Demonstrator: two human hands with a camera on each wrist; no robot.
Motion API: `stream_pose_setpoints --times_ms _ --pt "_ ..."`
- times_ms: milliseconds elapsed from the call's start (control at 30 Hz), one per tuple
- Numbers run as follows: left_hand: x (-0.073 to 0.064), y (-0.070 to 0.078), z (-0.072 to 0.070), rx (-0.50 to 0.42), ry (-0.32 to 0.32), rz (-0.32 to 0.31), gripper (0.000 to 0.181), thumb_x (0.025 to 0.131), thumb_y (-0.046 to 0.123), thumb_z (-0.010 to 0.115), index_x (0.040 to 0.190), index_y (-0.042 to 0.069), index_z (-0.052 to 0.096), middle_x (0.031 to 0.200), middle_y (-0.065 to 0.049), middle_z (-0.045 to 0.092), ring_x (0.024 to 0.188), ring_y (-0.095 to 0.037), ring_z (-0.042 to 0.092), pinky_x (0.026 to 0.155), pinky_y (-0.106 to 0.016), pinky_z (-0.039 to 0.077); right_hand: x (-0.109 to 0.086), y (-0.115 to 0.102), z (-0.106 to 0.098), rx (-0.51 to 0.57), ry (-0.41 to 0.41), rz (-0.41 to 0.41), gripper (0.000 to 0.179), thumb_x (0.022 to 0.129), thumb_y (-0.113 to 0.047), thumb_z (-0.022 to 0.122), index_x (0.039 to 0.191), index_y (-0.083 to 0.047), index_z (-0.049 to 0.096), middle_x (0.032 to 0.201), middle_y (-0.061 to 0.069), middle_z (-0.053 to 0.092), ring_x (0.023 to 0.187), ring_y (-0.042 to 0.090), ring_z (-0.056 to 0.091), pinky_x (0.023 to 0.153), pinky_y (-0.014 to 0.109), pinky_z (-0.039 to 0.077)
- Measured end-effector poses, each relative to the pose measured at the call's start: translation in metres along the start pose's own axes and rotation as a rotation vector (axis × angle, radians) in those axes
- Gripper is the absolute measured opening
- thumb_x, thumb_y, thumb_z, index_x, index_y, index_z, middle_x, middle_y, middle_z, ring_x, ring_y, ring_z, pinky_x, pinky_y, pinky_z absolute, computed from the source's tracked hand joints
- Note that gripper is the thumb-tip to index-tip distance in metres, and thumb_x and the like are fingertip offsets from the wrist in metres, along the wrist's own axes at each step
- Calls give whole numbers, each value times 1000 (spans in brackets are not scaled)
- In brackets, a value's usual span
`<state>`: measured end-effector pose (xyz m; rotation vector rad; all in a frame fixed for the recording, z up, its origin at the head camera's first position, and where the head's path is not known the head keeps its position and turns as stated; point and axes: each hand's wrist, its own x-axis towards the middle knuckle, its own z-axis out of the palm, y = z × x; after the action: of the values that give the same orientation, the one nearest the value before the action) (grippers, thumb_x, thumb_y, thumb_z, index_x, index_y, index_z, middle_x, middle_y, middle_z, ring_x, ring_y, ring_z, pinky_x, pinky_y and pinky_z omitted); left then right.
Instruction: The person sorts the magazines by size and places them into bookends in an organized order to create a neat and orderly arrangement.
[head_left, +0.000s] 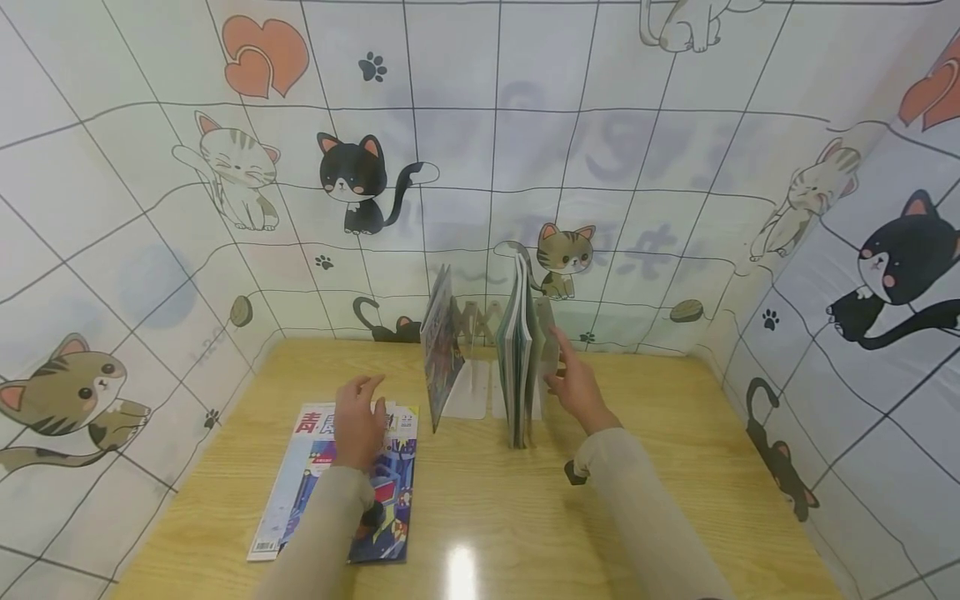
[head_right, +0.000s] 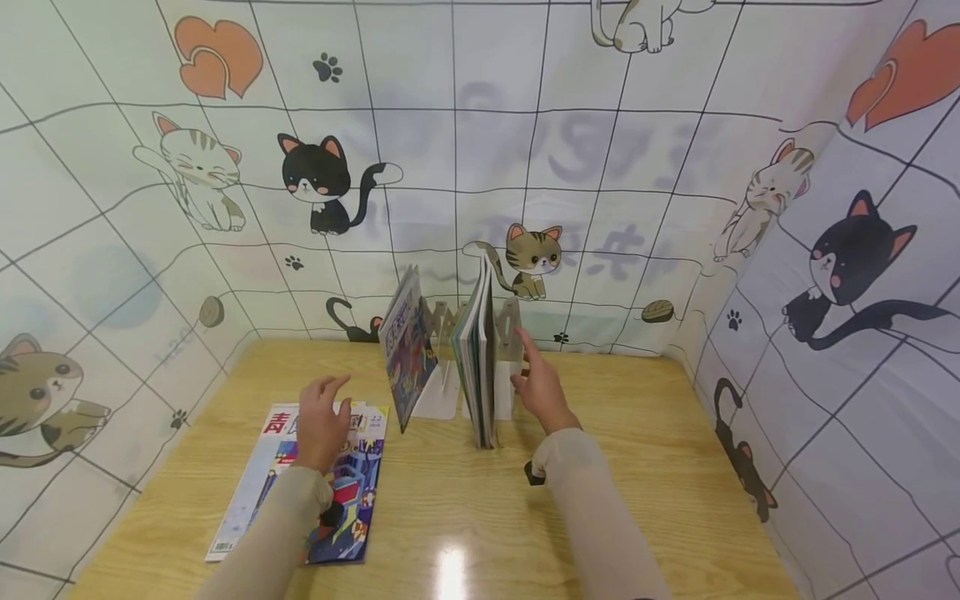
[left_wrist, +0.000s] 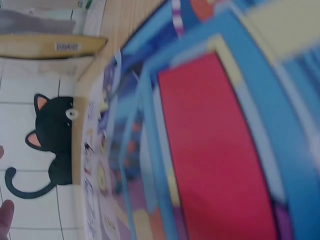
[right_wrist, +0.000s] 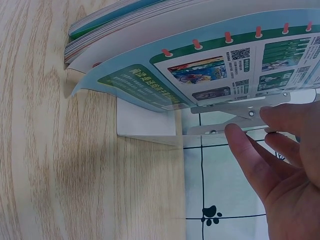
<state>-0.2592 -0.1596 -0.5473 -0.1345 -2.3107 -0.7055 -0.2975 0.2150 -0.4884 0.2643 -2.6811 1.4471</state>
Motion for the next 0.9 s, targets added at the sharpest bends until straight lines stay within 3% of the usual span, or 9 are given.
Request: stream_pose_setpoints --times_ms 200,400,567,700,800,900 --pt "-5 -18 4 14 -152 -147 44 84 15 75 126 10 63 127 -16 55 117 -37 49 97 -55 40 1 1 0 -10 3 -14 94 87 13 62 156 -32 16 140 34 40 107 45 60 70 34 58" --pt "-10 -24 2 35 -304 -269 51 85 28 74 131 11 59 138 -18 48 125 -42 41 100 -63 32 0 -1 -1 3 5 -24 95 86 14 62 156 -30 17 139 35 41 107 47 60 70 36 58" --pt "-14 -36 0 145 -432 -322 74 83 47 72 144 14 45 150 -24 33 134 -50 26 103 -71 16 -1 0 -1 3 3 -28 94 86 14 62 156 -30 16 139 35 41 107 48 60 69 36 58" --pt "-20 -45 -4 190 -547 -382 102 75 66 70 154 16 28 154 -31 16 136 -58 11 102 -76 5 -2 0 -1 -6 4 -27 94 87 14 62 156 -30 16 138 34 43 105 46 61 69 36 58" --pt "-23 -49 -9 179 -594 -417 115 69 73 69 156 17 20 154 -34 8 136 -61 4 100 -77 2 -2 0 -1 -4 4 -29 94 86 14 62 156 -30 16 137 34 43 105 46 61 69 36 58" --pt "-26 -53 -13 181 -603 -422 118 67 76 68 157 17 18 153 -37 9 135 -62 4 101 -76 4 -1 0 -1 0 0 -33 94 86 14 62 156 -30 17 138 35 42 105 46 61 69 36 58"
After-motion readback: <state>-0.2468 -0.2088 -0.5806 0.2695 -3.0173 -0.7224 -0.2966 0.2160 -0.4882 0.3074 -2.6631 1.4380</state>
